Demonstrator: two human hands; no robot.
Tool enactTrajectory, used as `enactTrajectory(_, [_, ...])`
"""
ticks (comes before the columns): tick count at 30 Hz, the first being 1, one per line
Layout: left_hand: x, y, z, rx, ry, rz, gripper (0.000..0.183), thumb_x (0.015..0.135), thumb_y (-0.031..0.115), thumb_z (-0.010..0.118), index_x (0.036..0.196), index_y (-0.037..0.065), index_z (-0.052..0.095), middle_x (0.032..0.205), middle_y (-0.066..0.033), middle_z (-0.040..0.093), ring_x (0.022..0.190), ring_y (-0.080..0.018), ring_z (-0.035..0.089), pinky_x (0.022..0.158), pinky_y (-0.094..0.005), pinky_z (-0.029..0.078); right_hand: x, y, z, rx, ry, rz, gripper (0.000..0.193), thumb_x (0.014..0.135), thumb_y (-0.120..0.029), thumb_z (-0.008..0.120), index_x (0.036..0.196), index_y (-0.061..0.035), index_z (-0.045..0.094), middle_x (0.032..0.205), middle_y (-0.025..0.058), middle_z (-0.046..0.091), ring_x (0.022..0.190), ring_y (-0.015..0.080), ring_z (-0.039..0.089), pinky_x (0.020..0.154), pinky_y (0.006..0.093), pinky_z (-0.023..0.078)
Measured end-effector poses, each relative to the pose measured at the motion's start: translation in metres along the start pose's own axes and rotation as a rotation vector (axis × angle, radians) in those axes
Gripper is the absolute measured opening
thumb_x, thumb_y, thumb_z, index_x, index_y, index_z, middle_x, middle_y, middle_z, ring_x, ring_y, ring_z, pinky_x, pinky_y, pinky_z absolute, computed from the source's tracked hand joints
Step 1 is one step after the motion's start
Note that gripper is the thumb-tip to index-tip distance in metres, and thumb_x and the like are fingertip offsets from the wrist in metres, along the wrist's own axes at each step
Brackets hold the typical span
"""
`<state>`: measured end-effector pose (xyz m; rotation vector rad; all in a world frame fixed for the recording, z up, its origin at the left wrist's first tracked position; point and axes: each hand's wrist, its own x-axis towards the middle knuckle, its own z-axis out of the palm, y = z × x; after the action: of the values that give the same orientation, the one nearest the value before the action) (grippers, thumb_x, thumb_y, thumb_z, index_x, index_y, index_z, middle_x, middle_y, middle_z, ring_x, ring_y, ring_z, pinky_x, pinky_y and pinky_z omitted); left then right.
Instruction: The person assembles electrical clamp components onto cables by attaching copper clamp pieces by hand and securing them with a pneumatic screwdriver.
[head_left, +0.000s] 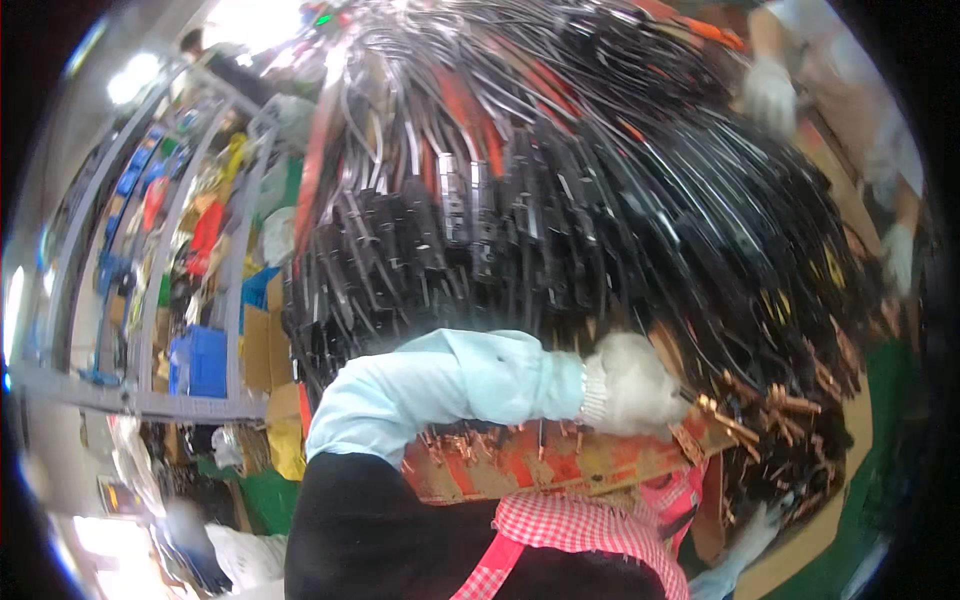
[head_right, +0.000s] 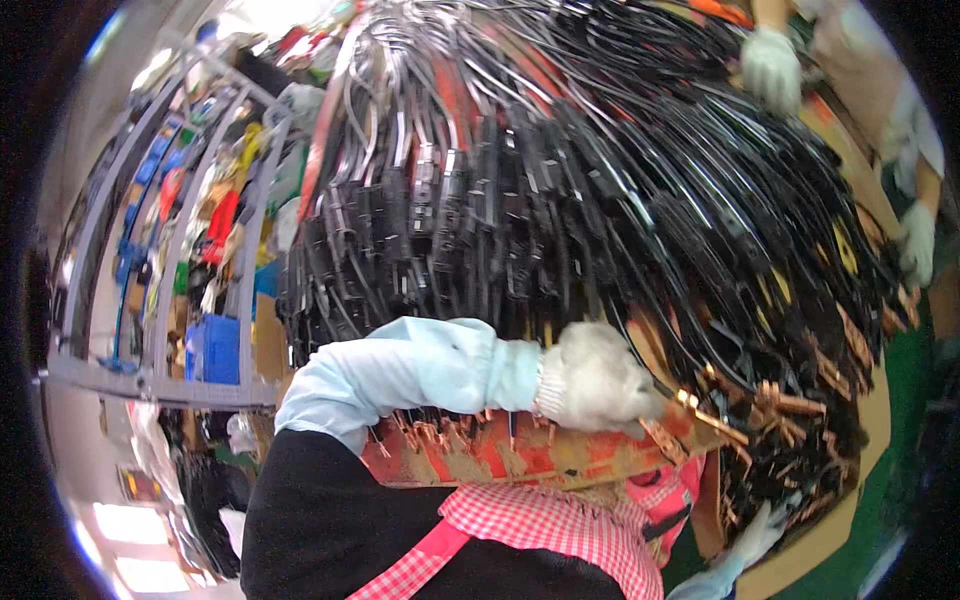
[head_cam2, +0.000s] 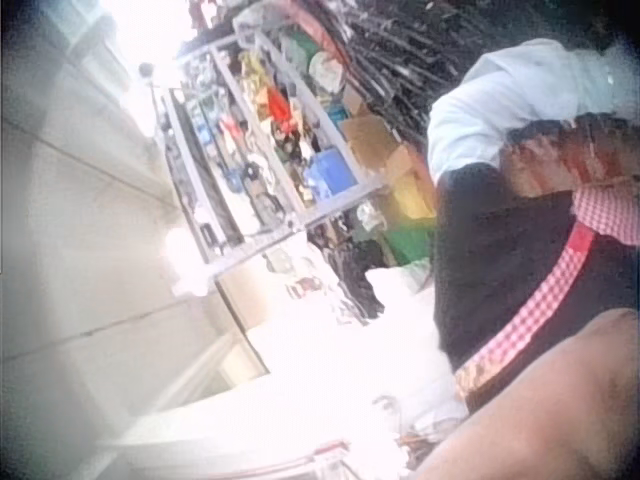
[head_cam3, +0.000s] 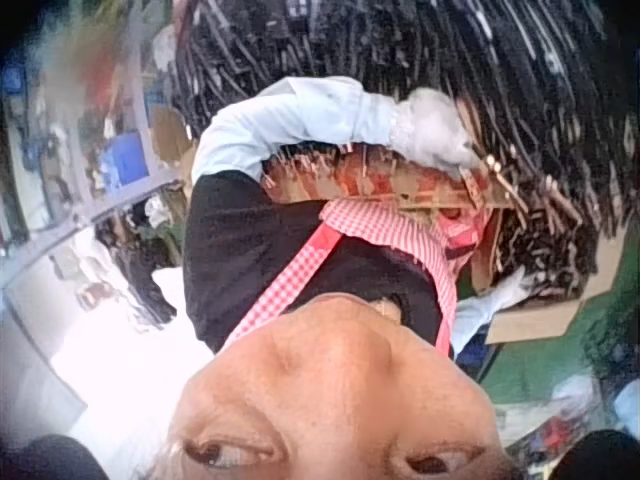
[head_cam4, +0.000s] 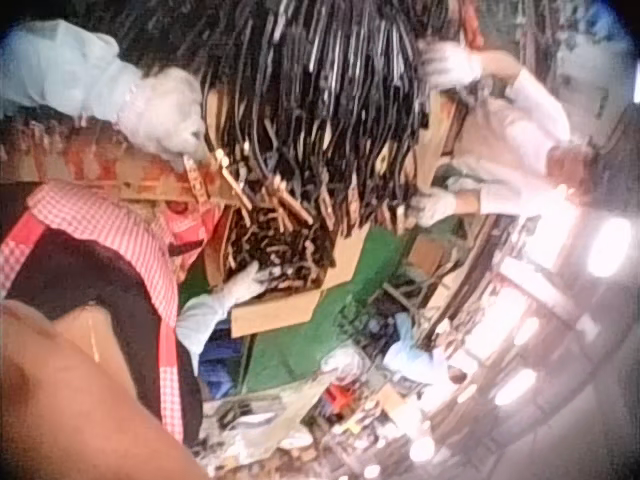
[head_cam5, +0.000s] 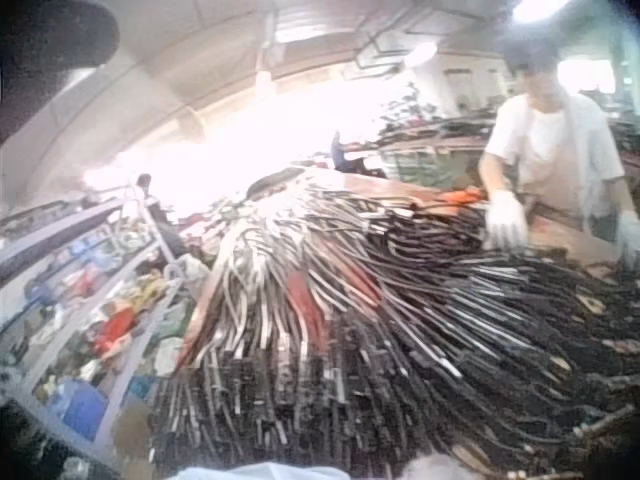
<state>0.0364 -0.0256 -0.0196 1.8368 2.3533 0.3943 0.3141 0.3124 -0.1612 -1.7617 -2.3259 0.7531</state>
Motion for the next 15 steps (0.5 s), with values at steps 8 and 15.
enactTrajectory(8, [0.001, 0.005, 0.001, -0.067, -0.018, -0.041, 0.019, 0.074, 0.029, 0.072, 0.077, 0.011, 0.066, 0.067, -0.0082, 0.067, 0.068, -0.0310, 0.071, 0.055, -0.0455, 0.055, 0.057, 0.066, 0.026, -0.047, -0.048, -0.035, 0.074, 0.094, -0.037, 0.065, 0.146, 0.0088, 0.039, 0.145, 0.0246, 0.051, 0.129, 0.0361, 0.054, 0.104, 0.0412, 0.046])
enactTrajectory(15, [0.009, 0.005, 0.009, -0.037, -0.151, -0.102, 0.019, 0.073, 0.026, 0.072, 0.074, 0.008, 0.069, 0.070, -0.0123, 0.070, 0.071, -0.0337, 0.073, 0.055, -0.0472, 0.058, 0.053, 0.052, 0.021, 0.434, -0.214, 0.185, 0.057, 0.090, -0.027, 0.069, 0.135, 0.0042, 0.052, 0.127, 0.0182, 0.060, 0.108, 0.0298, 0.061, 0.094, 0.0402, 0.047])
